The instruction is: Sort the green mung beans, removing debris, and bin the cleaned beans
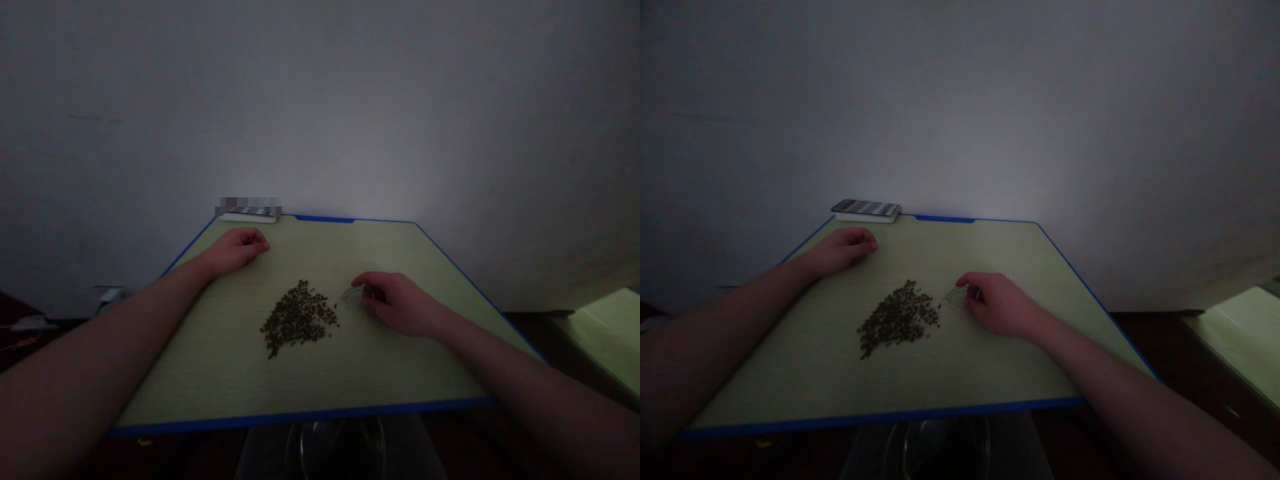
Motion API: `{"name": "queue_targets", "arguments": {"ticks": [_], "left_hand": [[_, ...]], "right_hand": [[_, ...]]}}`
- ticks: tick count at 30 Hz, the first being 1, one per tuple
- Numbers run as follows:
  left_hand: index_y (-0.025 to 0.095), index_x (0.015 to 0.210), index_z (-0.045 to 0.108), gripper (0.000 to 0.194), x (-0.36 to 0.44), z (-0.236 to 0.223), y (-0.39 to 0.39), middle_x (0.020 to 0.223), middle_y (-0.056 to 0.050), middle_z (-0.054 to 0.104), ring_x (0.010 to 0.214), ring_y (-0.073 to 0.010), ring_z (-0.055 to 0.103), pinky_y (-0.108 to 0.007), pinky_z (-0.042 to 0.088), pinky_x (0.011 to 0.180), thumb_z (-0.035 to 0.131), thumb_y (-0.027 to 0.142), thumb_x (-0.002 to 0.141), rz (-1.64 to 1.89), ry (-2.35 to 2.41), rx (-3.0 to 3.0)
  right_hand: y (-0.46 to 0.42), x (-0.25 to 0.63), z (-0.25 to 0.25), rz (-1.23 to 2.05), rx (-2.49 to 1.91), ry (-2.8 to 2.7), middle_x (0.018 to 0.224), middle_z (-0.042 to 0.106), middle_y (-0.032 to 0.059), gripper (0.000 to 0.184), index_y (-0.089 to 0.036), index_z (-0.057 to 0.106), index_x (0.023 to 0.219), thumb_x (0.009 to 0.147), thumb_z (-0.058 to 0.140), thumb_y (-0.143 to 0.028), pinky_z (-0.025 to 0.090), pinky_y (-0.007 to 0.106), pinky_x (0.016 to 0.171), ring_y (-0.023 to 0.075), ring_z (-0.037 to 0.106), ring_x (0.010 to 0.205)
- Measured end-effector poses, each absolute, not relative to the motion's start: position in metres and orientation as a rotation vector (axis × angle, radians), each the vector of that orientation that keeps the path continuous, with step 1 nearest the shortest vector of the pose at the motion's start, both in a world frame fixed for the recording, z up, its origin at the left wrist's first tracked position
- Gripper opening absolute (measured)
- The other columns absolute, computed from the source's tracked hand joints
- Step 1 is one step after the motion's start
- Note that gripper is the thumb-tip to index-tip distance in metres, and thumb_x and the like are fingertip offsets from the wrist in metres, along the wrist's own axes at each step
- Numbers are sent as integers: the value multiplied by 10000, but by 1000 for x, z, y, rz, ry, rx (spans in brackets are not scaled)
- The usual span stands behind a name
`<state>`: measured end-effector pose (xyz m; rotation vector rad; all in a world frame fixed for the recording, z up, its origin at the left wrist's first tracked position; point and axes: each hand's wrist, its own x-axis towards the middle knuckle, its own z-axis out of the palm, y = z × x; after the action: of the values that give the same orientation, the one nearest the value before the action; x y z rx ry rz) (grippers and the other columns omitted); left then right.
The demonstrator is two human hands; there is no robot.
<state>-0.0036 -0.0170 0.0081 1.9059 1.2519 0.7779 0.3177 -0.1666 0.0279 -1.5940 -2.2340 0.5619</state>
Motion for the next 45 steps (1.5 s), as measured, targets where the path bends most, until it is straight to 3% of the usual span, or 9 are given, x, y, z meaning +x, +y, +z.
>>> {"name": "queue_targets", "arguments": {"ticks": [12,22,33,45], "left_hand": [[186,730,585,206,0,13,-22,496,63,454,443,-89,376,-225,284,453,641,383,711,781,1264,1870],[189,723,579,201,0,12,-21,499,59,452,454,-95,384,-233,287,464,634,382,720,762,1287,1883],[181,719,575,200,2,16,-25,508,56,455,455,-92,388,-229,297,467,629,374,723,773,1274,1886],[180,723,585,196,2,15,-24,515,52,465,461,-95,393,-231,300,465,632,370,715,773,1289,1893]], "right_hand": [[-159,292,30,421,-1709,-2266,881,751,66,372,-154,683,1216,855,595,-156,450,290,687,183,660,752],[-149,314,28,308,-1870,-2158,875,746,76,330,-154,688,1155,836,602,-152,449,297,692,198,662,773],[-141,299,28,527,-1593,-2311,882,726,57,334,-155,669,1176,852,590,-154,435,281,663,166,626,732],[-134,282,28,359,-1755,-2255,928,755,71,353,-162,681,1172,832,590,-171,443,282,693,184,654,777]]}}
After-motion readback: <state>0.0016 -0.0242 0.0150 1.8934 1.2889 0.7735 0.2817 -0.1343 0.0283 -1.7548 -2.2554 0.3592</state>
